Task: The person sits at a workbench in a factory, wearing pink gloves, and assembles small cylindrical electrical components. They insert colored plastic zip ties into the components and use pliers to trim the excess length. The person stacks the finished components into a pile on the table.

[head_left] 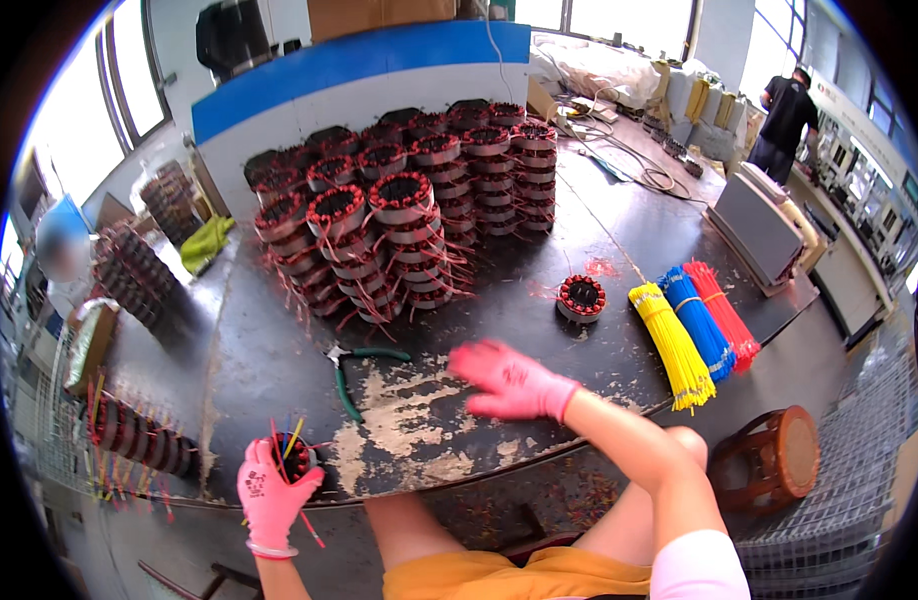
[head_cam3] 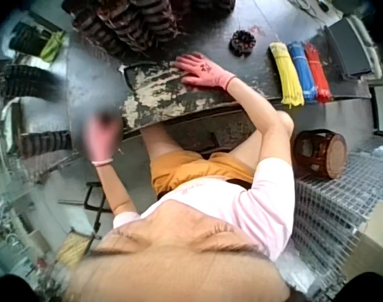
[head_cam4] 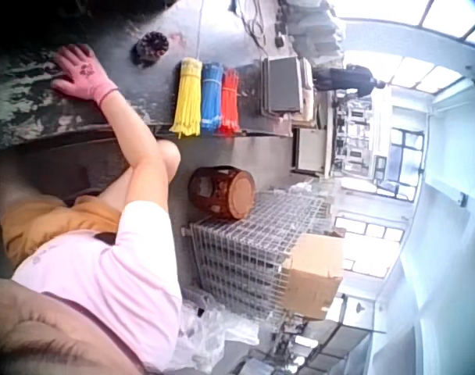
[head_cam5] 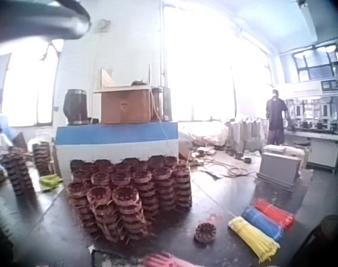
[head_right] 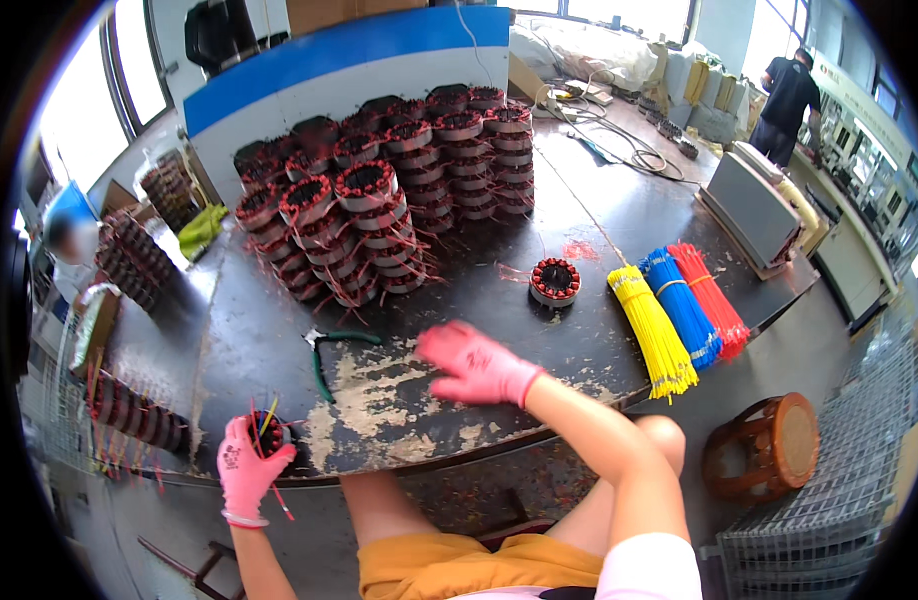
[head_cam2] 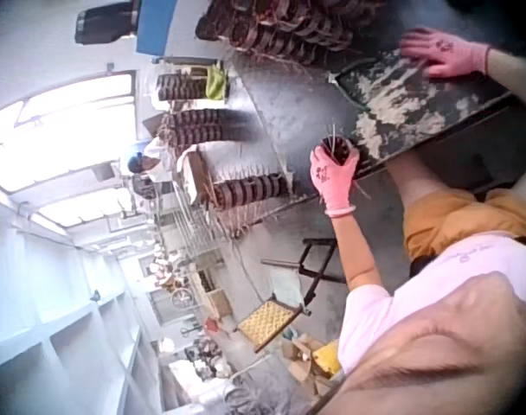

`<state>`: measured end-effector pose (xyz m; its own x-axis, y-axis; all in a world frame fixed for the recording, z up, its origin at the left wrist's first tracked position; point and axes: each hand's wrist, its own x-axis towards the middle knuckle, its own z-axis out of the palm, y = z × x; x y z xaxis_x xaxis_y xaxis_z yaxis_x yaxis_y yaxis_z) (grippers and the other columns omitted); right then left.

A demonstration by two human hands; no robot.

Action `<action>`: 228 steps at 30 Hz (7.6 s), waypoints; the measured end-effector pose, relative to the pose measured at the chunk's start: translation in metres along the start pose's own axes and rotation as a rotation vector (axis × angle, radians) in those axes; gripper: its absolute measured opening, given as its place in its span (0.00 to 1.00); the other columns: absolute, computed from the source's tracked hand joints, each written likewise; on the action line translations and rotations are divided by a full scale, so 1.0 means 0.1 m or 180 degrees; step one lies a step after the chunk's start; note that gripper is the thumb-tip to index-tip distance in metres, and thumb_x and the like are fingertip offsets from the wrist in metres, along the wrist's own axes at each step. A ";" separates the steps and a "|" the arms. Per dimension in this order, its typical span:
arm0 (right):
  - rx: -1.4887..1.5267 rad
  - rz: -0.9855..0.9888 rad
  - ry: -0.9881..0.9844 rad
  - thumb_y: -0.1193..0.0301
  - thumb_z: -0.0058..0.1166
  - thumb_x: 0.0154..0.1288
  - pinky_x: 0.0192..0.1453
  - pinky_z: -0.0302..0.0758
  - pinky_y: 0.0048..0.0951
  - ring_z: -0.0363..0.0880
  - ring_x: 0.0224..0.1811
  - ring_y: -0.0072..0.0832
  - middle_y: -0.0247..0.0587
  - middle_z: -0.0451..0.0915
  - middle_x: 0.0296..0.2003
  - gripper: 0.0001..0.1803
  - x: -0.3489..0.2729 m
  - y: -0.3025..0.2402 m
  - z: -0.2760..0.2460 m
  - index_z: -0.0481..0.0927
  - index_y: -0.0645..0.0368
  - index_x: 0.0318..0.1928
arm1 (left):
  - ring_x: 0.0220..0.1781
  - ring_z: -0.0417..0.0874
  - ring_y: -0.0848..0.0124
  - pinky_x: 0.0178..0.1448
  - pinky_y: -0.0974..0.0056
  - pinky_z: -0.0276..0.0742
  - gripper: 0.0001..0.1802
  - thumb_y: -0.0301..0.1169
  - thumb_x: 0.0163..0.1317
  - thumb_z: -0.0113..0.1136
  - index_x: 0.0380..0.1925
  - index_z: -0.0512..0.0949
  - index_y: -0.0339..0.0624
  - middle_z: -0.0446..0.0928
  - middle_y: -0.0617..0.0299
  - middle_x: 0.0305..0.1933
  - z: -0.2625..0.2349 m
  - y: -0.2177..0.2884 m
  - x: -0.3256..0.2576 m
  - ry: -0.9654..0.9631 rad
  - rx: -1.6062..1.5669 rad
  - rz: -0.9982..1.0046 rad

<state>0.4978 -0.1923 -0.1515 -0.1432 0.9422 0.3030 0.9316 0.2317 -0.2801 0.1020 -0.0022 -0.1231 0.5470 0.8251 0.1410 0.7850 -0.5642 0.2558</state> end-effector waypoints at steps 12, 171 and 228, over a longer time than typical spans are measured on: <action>0.0063 0.0543 0.0251 0.55 0.58 0.69 0.80 0.54 0.53 0.61 0.76 0.54 0.56 0.70 0.70 0.31 -0.17 -0.21 -0.15 0.75 0.61 0.65 | 0.54 0.85 0.57 0.60 0.57 0.80 0.40 0.46 0.43 0.83 0.56 0.79 0.40 0.82 0.50 0.54 -1.14 -0.02 -0.46 0.0869 -0.0941 -0.0023; 0.0633 -0.0903 -0.0884 0.43 0.53 0.67 0.83 0.46 0.56 0.56 0.78 0.55 0.61 0.64 0.72 0.45 3.20 -2.73 1.79 0.66 0.67 0.71 | 0.62 0.77 0.48 0.63 0.50 0.76 0.45 0.28 0.53 0.75 0.72 0.66 0.47 0.76 0.48 0.59 -0.06 -5.08 3.38 0.2183 -0.1151 -0.1230; -0.1425 0.2420 0.1764 0.67 0.63 0.63 0.60 0.77 0.45 0.80 0.57 0.44 0.45 0.78 0.60 0.26 -0.83 0.35 -0.66 0.77 0.50 0.62 | 0.56 0.78 0.64 0.62 0.61 0.76 0.27 0.20 0.73 0.52 0.71 0.65 0.35 0.67 0.53 0.64 1.06 0.69 -0.12 0.0765 -0.2671 0.1075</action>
<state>0.5642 -0.2786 -0.1269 0.6015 0.5323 0.5957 0.7667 -0.5943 -0.2430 0.1800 -0.0541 -0.2082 0.5595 0.6581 0.5039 0.0776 -0.6469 0.7586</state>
